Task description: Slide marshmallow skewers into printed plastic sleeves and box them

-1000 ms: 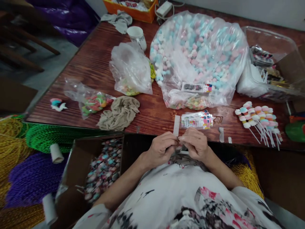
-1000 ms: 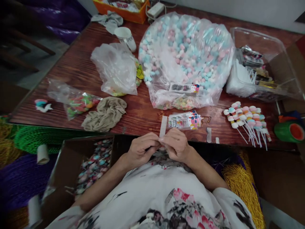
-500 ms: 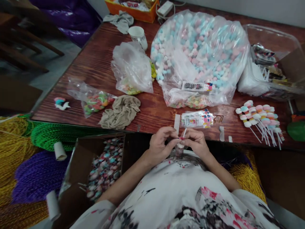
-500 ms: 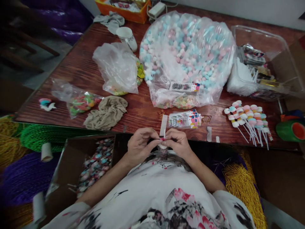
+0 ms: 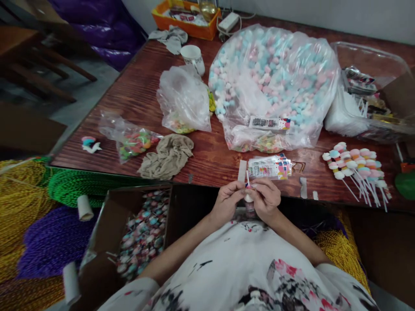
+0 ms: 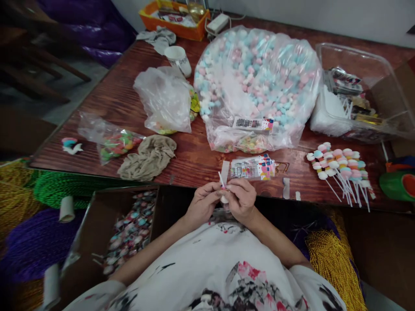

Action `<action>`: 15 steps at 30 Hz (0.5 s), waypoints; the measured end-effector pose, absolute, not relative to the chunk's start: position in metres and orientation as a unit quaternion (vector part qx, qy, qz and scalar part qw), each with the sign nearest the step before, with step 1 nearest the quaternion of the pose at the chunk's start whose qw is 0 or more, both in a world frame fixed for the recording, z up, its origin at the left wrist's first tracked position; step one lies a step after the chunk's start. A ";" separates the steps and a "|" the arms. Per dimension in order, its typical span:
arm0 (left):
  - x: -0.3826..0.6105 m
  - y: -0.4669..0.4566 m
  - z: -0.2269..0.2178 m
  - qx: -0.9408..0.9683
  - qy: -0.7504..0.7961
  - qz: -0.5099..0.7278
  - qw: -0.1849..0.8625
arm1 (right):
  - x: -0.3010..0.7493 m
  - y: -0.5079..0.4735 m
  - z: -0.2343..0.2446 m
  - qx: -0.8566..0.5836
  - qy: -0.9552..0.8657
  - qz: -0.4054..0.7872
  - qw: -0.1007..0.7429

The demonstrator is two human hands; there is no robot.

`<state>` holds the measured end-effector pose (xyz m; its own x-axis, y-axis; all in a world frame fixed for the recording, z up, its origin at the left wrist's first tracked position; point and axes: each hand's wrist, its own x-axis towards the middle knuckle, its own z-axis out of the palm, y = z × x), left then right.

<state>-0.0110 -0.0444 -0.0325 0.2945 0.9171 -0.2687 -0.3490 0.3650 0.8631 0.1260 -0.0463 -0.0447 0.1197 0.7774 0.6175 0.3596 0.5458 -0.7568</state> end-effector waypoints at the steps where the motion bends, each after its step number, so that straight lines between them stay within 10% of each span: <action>1: -0.008 -0.044 -0.031 0.325 0.397 0.445 0.734 | 0.126 -0.045 -0.046 -0.445 -0.643 0.158 0.603; 15: -0.014 -0.038 -0.036 0.306 0.387 0.355 0.794 | 0.124 -0.023 -0.049 -0.475 -0.591 0.319 0.568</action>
